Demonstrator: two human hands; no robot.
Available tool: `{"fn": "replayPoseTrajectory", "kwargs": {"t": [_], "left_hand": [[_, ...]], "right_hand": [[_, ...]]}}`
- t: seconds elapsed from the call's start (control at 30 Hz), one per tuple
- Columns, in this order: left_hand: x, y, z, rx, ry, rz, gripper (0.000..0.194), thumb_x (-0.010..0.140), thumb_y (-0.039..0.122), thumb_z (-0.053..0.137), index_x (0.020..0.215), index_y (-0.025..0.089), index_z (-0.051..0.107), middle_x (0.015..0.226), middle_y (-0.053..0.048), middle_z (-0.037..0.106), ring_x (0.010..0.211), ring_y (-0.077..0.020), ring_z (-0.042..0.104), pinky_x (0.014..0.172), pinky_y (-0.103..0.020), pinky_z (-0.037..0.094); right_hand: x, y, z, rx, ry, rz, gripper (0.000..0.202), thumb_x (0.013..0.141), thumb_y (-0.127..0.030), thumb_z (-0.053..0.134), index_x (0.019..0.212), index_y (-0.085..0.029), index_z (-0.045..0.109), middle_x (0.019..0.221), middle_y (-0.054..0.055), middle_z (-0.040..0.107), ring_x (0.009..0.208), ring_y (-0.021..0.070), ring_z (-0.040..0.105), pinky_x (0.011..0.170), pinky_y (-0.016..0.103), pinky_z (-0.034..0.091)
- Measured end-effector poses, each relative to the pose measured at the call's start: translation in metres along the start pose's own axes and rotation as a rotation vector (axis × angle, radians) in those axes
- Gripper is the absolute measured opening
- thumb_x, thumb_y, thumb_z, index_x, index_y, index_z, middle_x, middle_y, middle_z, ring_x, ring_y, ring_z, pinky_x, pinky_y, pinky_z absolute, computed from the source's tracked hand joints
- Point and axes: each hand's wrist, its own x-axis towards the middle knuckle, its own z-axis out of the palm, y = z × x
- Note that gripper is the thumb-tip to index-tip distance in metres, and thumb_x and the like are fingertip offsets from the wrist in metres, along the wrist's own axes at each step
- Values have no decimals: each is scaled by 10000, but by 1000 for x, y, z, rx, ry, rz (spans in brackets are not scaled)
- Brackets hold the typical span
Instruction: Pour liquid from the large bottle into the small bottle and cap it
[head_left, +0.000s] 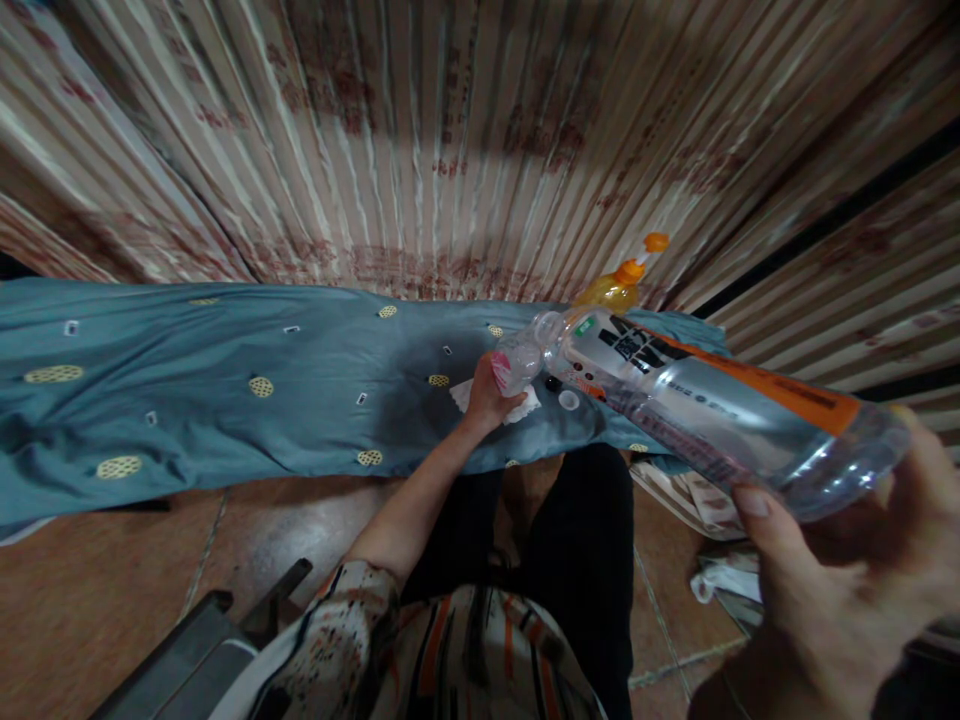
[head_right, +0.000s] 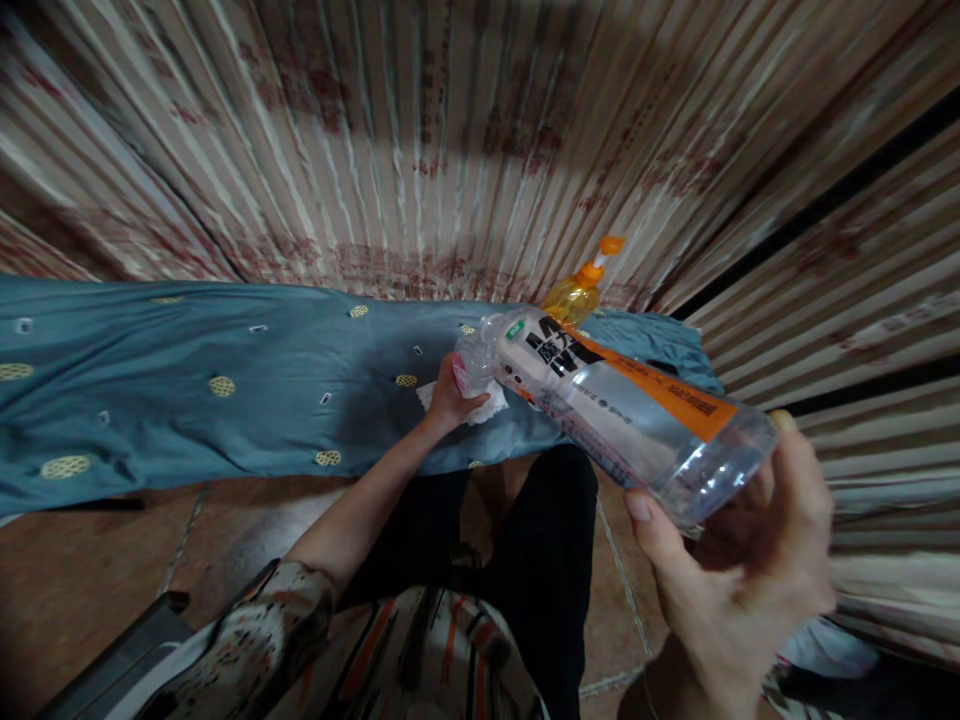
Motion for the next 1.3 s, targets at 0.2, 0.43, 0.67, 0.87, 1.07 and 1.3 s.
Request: {"fn": "replayPoseTrajectory", "kwargs": {"t": [0.2, 0.43, 0.67, 0.87, 1.07, 1.3], "left_hand": [[0, -5, 1, 17, 25, 18, 857, 557, 192, 992, 1271, 240, 520, 1255, -94, 644, 1208, -358, 652, 1078, -568, 545], [0, -3, 2, 17, 13, 1, 839, 576, 198, 976, 1270, 231, 506, 1264, -104, 641, 1209, -349, 652, 1101, -569, 533], [0, 2, -2, 31, -6, 14, 789, 593, 213, 969, 1247, 231, 529, 1261, -110, 648, 1217, -362, 649, 1075, -602, 557], [1, 8, -4, 62, -14, -13, 773, 589, 198, 971, 1231, 242, 543, 1277, -99, 658, 1229, -348, 650, 1089, -563, 553], [0, 9, -3, 56, 3, -32, 799, 576, 161, 963, 1238, 253, 526, 1257, -95, 659, 1214, -342, 672, 1095, -564, 557], [1, -1, 0, 15, 13, 3, 807, 569, 237, 979, 1246, 264, 539, 1257, -104, 655, 1222, -372, 662, 1073, -635, 558]], "right_hand": [[0, -2, 2, -3, 9, -1, 912, 563, -390, 972, 1420, -368, 663, 1318, 92, 692, 1174, 316, 693, 1069, 620, 578], [-2, 0, -1, -1, 2, 18, 940, 561, -369, 972, 1442, -368, 644, 1375, 85, 672, 1213, 313, 684, 1116, 619, 549], [1, -2, 0, 12, -5, -20, 913, 566, -374, 966, 1425, -376, 658, 1344, 83, 674, 1199, 314, 678, 1146, 648, 512], [0, 3, -3, -23, -5, 0, 962, 538, -405, 975, 1441, -369, 645, 1404, 95, 661, 1254, 352, 667, 1149, 692, 485], [1, -1, 0, -21, -5, -5, 924, 567, -397, 963, 1436, -374, 649, 1332, 86, 681, 1176, 317, 691, 1108, 638, 544], [1, 6, -1, -16, 11, -20, 973, 497, -435, 985, 1415, -372, 668, 1365, 90, 683, 1221, 357, 680, 1132, 680, 505]]}}
